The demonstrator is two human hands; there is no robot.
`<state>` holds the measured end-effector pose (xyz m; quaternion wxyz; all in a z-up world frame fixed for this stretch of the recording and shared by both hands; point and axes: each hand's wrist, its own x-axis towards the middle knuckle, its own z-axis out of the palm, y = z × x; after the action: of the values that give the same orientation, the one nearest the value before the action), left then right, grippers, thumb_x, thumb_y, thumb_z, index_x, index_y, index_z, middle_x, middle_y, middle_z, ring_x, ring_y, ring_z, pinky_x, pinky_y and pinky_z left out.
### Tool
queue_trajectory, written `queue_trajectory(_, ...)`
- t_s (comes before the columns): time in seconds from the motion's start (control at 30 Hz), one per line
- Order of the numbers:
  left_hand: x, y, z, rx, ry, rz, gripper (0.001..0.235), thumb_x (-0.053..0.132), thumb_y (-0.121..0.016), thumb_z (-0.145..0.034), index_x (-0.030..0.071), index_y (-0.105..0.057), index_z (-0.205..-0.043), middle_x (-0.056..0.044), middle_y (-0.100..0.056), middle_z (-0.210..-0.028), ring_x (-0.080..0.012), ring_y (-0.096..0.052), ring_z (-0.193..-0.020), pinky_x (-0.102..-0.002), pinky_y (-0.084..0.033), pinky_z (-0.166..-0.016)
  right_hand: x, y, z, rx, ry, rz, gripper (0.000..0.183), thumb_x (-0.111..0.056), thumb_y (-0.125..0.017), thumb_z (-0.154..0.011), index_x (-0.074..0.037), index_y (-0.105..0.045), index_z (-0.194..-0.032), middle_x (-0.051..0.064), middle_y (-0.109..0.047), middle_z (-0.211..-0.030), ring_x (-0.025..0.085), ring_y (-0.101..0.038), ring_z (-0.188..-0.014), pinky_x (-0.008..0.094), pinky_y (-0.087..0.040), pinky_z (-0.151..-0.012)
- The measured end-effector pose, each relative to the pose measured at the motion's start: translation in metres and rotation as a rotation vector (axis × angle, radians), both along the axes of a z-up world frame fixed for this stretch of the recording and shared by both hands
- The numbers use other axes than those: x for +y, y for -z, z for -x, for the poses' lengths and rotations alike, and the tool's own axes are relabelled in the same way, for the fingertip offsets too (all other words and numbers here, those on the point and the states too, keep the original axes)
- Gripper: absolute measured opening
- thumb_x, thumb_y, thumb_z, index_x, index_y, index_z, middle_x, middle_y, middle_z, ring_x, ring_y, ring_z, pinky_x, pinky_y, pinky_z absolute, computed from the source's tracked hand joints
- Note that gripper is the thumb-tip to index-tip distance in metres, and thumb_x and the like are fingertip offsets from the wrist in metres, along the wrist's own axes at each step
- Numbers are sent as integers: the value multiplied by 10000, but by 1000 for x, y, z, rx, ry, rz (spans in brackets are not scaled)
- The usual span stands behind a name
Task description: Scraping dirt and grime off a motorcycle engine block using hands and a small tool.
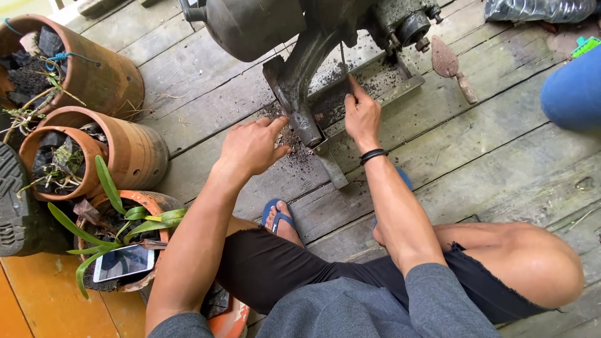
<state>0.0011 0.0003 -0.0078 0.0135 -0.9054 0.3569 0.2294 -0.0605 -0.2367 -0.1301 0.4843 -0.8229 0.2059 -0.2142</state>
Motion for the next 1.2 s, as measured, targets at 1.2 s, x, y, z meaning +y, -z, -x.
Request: queue_trajectory(1.2,2,6,-1,-9,7,39,604,501,-609,-947,235,-491,-1477,-110,-699,-1153,-358,-703,-1102,-551,-532,-966,-60,6,3,252,-212,357,411,-190,-532,-993,-225,-711,-1362,201,-735,-1152,427,-709,-999,495,-600,-805)
